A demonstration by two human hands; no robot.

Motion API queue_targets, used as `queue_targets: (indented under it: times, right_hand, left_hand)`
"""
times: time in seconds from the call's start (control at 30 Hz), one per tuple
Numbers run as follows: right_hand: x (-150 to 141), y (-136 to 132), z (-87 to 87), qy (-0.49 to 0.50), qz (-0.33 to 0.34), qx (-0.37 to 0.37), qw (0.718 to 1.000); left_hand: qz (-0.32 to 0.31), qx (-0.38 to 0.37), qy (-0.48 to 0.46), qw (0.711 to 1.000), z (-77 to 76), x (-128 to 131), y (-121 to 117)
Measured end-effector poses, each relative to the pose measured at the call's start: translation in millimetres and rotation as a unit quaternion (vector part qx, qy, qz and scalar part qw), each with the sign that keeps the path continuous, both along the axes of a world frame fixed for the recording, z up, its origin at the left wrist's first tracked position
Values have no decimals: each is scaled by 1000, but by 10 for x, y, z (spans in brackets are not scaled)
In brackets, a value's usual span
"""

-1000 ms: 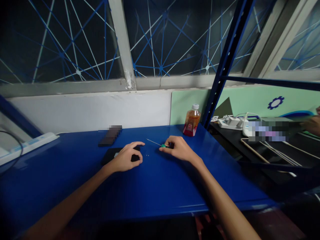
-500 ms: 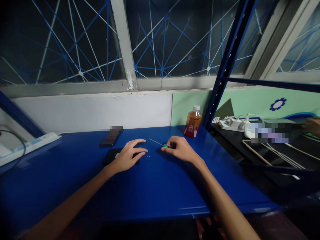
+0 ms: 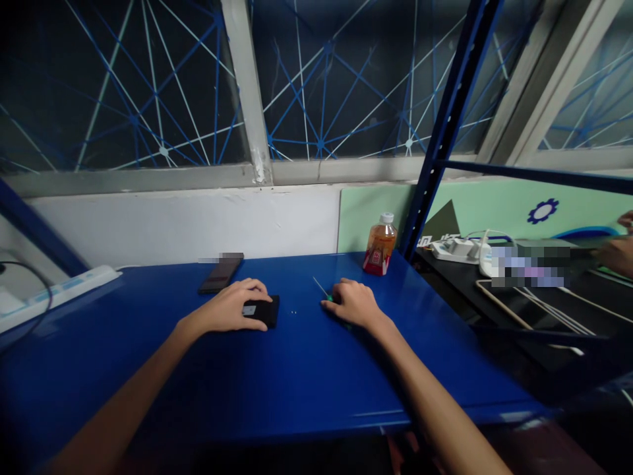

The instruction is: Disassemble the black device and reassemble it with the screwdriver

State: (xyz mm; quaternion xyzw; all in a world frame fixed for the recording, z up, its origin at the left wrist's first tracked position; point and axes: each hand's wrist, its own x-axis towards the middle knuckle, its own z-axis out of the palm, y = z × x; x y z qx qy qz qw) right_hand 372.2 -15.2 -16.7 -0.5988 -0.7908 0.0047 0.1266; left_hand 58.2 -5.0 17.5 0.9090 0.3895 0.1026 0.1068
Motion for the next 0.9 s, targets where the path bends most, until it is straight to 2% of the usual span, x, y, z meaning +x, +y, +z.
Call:
queue_targets:
  times: [0.2,0.3,0.43,0.53,0.6,0.63,0.7,0.83,0.9]
  right_hand:
    - [-36,-4,-24,14,-12,-1,1000]
    - [-25,-1,-19,36,-19,19,999]
    - [19,11,-36,78,-42,48,995]
    - [64,22,-65,90,-59,60,992]
    - [89,32,-83,88,-62,63,992]
    - [97,37,-90,87,-63,64,992]
    - [107,46,-96,85,-59,64,993]
    - [107,43,-78,83,-42,59,994]
    - [103,32,-64,80,-34,51,995]
  left_hand:
    - [-7,-70,-3,998,-66,-14,50]
    - [-14,-75,-31,997,-80,-28,76]
    - [-20,-60,-119,991,-41,-54,104]
    - [18,-92,-223,970,23,-70,119]
    - [81,-122,-321,936,51,-73,132]
    - [117,-137,-379,908,55,-73,141]
    - [179,-182,-486,836,41,-73,171]
    - [239,-372,-595,671,-48,-88,257]
    - [246,-389,-612,643,-110,-96,298]
